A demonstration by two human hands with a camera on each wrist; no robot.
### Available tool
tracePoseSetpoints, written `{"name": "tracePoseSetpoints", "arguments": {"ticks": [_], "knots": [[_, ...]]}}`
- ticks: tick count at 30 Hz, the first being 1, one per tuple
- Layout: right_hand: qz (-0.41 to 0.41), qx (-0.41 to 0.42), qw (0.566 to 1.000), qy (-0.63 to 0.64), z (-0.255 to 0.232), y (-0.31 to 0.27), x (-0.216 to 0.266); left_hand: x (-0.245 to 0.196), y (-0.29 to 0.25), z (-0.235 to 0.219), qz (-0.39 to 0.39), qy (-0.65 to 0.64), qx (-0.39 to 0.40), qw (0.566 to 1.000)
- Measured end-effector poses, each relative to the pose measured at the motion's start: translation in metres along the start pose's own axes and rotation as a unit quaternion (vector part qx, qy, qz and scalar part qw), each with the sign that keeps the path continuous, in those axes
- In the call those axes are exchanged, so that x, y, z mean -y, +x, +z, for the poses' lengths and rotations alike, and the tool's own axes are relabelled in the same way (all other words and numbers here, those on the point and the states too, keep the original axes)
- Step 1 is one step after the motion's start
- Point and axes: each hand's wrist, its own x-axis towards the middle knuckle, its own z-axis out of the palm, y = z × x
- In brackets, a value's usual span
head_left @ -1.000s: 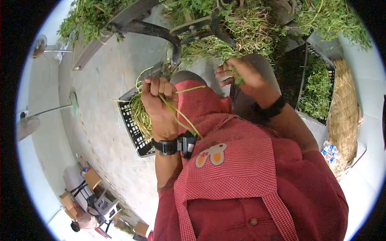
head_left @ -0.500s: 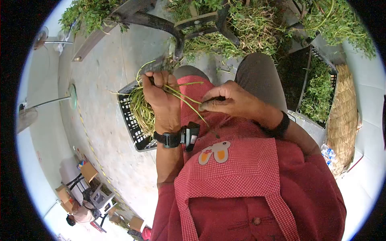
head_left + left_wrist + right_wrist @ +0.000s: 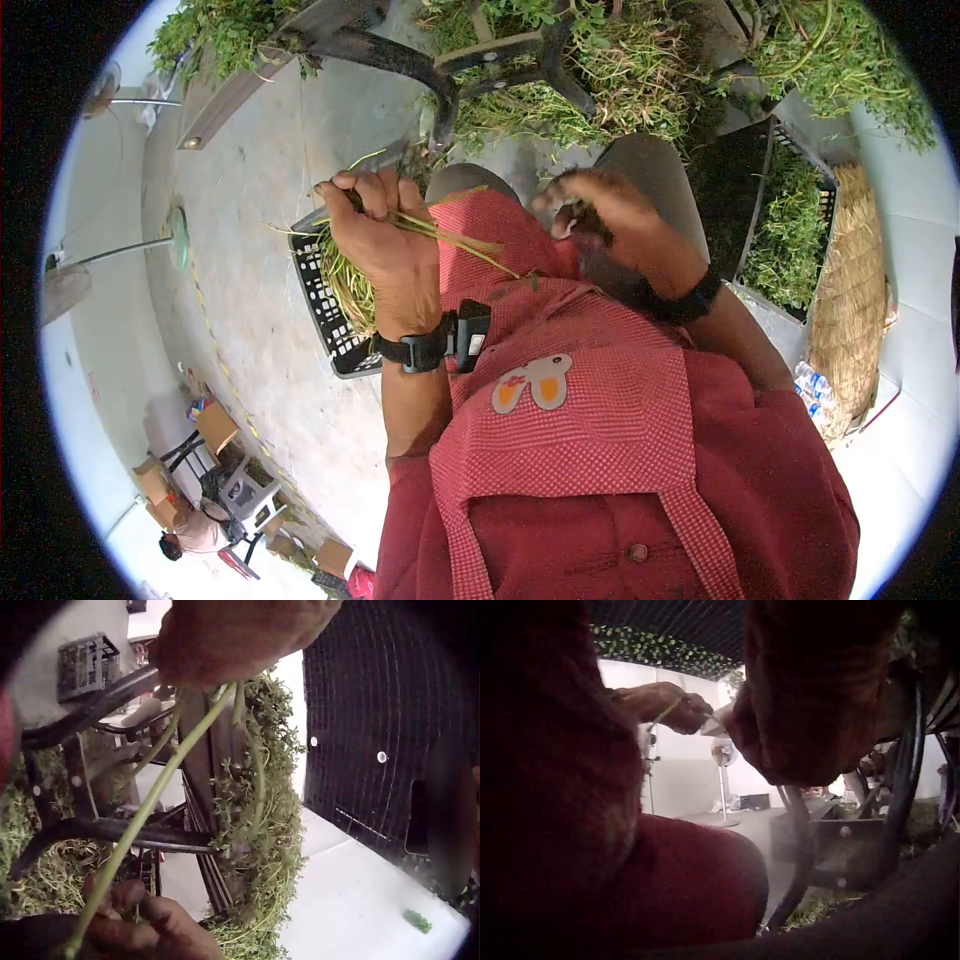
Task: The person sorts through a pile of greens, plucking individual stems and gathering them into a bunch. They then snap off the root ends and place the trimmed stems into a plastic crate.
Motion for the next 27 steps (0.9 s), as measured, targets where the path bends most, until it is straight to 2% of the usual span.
{"name": "tracePoseSetpoints", "arguments": {"ticks": [1,2,3,4,5,7,10,11,12,14,15,16,17,18,19,20,21,22,23,24,25,26,27], "knots": [[-0.096,0.098,0.987,-0.081,-0.009,0.003,-0.017,0.001,0.0,0.0,0.001,0.0,0.0,1.0],[-0.098,0.099,0.987,-0.082,-0.006,-0.001,-0.018,0.004,-0.002,0.003,-0.018,-0.009,-0.043,0.999],[-0.092,0.153,0.97,-0.166,-0.001,-0.004,-0.019,0.005,-0.002,0.006,-0.032,-0.018,-0.086,0.996],[-0.091,0.21,0.94,-0.252,0.006,-0.003,-0.017,0.006,-0.002,0.008,-0.018,-0.017,-0.081,0.996],[-0.102,0.224,0.935,-0.256,0.013,-0.002,-0.018,0.009,-0.002,0.007,-0.019,0.011,-0.064,0.998],[0.003,0.285,0.918,-0.277,0.017,-0.005,-0.024,0.008,-0.006,0.012,-0.008,0.042,-0.047,0.998],[-0.018,0.278,0.915,-0.291,0.019,-0.008,-0.015,0.004,-0.009,0.022,0.004,0.092,-0.051,0.994],[-0.06,0.28,0.913,-0.29,0.015,-0.005,-0.018,0.003,-0.011,0.023,0.009,0.097,-0.047,0.994],[-0.062,0.283,0.911,-0.294,0.01,-0.003,-0.022,0.002,-0.012,0.025,0.012,0.102,-0.044,0.994],[-0.104,0.23,0.916,-0.31,0.005,0.0,-0.026,0.004,-0.012,0.022,0.025,0.104,-0.051,0.993],[-0.107,0.231,0.915,-0.312,0.007,0.001,-0.026,0.005,-0.015,0.022,0.023,0.111,-0.027,0.993],[-0.14,0.13,0.892,-0.41,0.009,0.0,-0.023,0.007,-0.018,0.021,0.019,0.118,-0.001,0.993],[-0.171,0.023,0.849,-0.499,0.01,-0.001,-0.02,0.01,-0.021,0.021,0.015,0.133,0.021,0.991],[-0.177,0.017,0.847,-0.5,0.0,0.005,-0.026,0.013,-0.026,0.025,0.018,0.13,0.029,0.991],[-0.343,-0.013,0.804,-0.486,-0.018,0.018,-0.04,0.016,-0.031,0.029,-0.002,0.147,0.046,0.988],[-0.497,-0.041,0.736,-0.458,-0.021,0.021,-0.04,0.019,-0.037,0.032,-0.022,0.165,0.062,0.984],[-0.499,-0.044,0.734,-0.46,-0.026,0.023,-0.04,0.022,-0.041,0.033,-0.017,0.176,0.098,0.979],[-0.35,-0.073,0.886,-0.293,-0.031,0.025,-0.038,0.022,-0.044,0.032,-0.017,0.173,0.103,0.979],[-0.18,-0.1,0.973,-0.101,-0.033,0.024,-0.035,0.02,-0.046,0.028,0.001,0.265,0.08,0.961],[-0.192,-0.118,0.97,-0.095,-0.032,0.012,-0.026,0.018,-0.047,0.026,0.018,0.351,0.069,0.934],[-0.222,-0.105,0.927,-0.283,-0.03,-0.006,-0.005,0.018,-0.046,0.012,0.133,0.55,0.103,0.818],[-0.23,-0.101,0.849,-0.464,-0.029,-0.023,0.014,0.019,-0.042,-0.009,0.254,0.703,0.126,0.652],[-0.316,-0.131,0.824,-0.451,-0.024,-0.038,0.02,0.022,-0.038,-0.024,0.124,0.507,0.068,0.85]]}}
